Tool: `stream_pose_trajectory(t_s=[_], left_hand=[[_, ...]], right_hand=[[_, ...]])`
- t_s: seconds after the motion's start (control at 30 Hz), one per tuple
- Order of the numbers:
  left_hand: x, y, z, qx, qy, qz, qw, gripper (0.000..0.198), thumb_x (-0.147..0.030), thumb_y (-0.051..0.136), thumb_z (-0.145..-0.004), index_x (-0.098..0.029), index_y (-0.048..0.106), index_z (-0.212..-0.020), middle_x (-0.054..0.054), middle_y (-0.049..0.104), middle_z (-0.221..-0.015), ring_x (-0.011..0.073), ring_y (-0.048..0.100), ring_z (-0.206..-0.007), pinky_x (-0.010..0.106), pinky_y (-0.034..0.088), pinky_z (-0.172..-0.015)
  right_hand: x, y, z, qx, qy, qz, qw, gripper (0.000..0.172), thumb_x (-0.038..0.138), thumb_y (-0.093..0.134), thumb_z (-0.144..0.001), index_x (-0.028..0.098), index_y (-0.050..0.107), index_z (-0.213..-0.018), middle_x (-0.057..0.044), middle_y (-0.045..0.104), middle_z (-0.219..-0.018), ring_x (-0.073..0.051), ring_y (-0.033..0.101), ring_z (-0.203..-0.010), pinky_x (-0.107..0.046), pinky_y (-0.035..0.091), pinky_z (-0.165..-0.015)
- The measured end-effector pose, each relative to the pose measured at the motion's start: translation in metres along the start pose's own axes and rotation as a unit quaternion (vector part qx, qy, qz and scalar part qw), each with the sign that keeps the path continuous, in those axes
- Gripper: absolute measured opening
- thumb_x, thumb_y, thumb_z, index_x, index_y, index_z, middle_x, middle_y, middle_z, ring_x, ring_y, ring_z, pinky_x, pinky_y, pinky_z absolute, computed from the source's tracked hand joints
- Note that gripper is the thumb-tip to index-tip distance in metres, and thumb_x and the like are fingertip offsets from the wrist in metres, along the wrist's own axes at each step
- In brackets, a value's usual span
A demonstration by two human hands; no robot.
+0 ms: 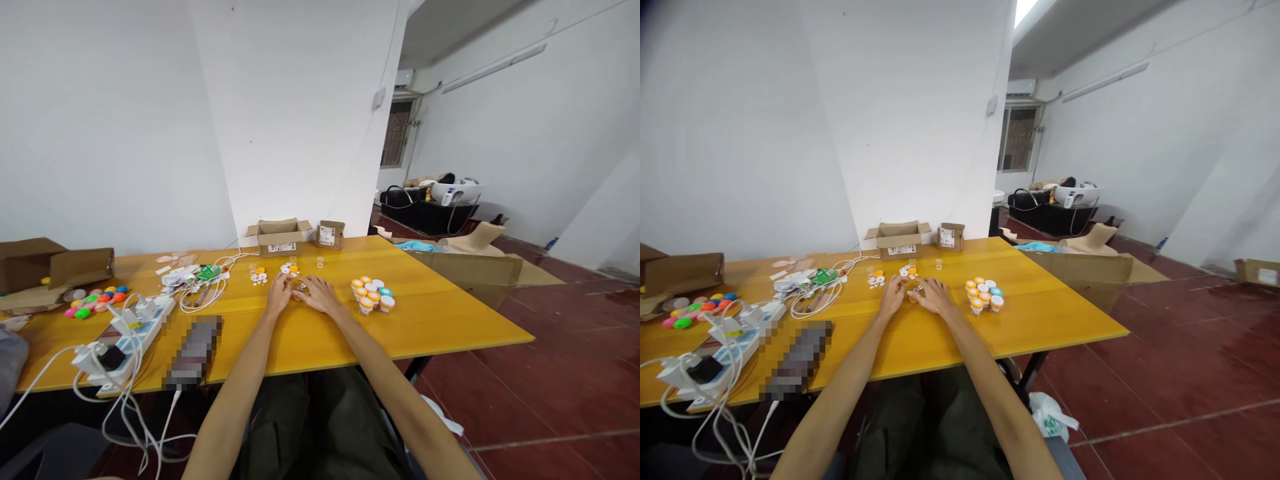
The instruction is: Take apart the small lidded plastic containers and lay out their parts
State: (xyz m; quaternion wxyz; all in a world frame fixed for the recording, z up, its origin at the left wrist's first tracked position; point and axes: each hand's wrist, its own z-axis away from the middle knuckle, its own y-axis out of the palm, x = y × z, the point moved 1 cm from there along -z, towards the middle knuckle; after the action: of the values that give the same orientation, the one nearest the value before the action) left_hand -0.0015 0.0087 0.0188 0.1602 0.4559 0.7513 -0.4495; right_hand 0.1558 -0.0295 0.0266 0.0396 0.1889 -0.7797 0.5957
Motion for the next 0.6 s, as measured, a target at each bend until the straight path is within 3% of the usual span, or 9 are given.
stream_pose_trajectory(t_s=[0.17,0.6], left_hand=[[-0.0019,0.0012,0.0006,0.020,-0.020,-0.009,1.000,0.031,-0.001,0.050,-0.078,-0.023,0.069,-0.091,0.003,0.069,-0.099,0.0188,0.064,-0.095,0.034,0.051,-0.092],[-0.0022,0.0054,0.0004,0.049,-0.026,-0.027,0.998,0.027,-0.005,0.050,-0.081,-0.021,0.071,-0.087,0.005,0.072,-0.099,0.0195,0.067,-0.093,0.035,0.052,-0.091]], right_hand=[[0.0071,0.0018,0.0011,-0.005,-0.021,0.030,0.999,0.037,0.049,0.061,-0.091,0.034,0.064,-0.125,-0.008,0.062,-0.128,-0.026,0.056,-0.118,-0.040,0.042,-0.097],[0.0024,0.0040,-0.0023,-0.006,-0.022,0.043,0.999,0.025,0.037,0.051,-0.098,0.028,0.062,-0.118,-0.009,0.060,-0.119,-0.023,0.055,-0.112,-0.036,0.043,-0.093]])
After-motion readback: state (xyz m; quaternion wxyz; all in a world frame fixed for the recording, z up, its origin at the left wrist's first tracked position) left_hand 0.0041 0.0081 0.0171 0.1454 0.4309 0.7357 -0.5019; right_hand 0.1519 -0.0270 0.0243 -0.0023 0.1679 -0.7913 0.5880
